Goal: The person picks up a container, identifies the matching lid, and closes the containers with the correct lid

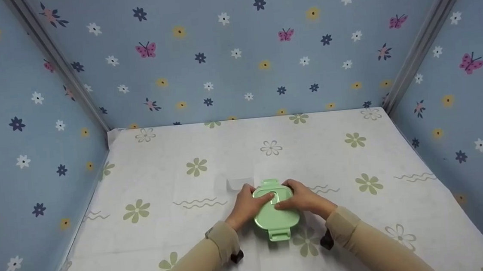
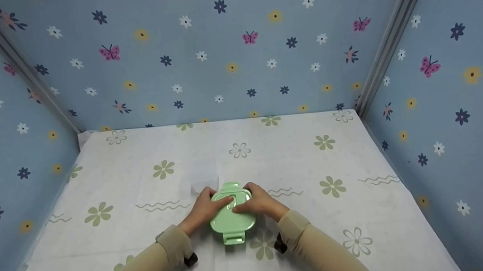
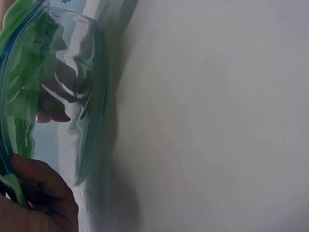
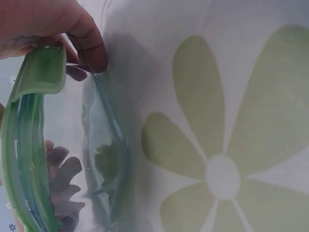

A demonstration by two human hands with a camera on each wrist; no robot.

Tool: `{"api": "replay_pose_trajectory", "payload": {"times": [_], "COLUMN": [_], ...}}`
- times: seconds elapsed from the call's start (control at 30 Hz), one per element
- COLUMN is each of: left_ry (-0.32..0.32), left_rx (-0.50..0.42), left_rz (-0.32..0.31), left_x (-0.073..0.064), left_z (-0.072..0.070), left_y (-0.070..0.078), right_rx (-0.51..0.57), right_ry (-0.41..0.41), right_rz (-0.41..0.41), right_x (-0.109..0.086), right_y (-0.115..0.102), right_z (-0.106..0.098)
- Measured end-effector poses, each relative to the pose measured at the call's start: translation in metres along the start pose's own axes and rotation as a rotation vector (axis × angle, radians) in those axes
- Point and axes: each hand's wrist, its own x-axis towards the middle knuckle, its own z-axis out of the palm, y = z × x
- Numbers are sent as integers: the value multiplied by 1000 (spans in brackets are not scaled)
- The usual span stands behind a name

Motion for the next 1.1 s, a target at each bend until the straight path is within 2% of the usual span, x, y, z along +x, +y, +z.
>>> {"api": "replay_pose_trajectory", "payload": {"times": [0.13, 0.27, 0.37, 0.43, 0.67, 0.77, 0.9, 0.97, 1.1], "left_ry": [13, 14, 12, 16, 9, 4, -6, -12, -10], "left_rx": [11, -5, -5, 3, 22, 25, 30, 30, 42], "left_rz": [16, 46, 42, 48, 24, 31, 6, 2, -4], "left_x": [-6, -21, -22, -18, 11, 14, 12, -3, -12], "left_z": [-3, -9, -10, -9, -1, -3, -10, -18, -26], "left_y": [9, 26, 29, 25, -11, -18, -21, -6, -5], "right_rx": [9, 19, 40, 50, 57, 42, 16, 3, 1], "right_ry": [-5, -8, -11, -13, -25, -23, -11, -9, -9], "right_rz": [-10, -22, -33, -38, -26, -16, -9, -10, -18], "right_x": [1, 2, 2, 2, 2, 2, 0, 0, -1], "right_y": [1, 2, 2, 2, 0, -1, -2, -1, 0], "right_z": [0, -1, -2, -3, -4, -3, -1, -1, -1]}}
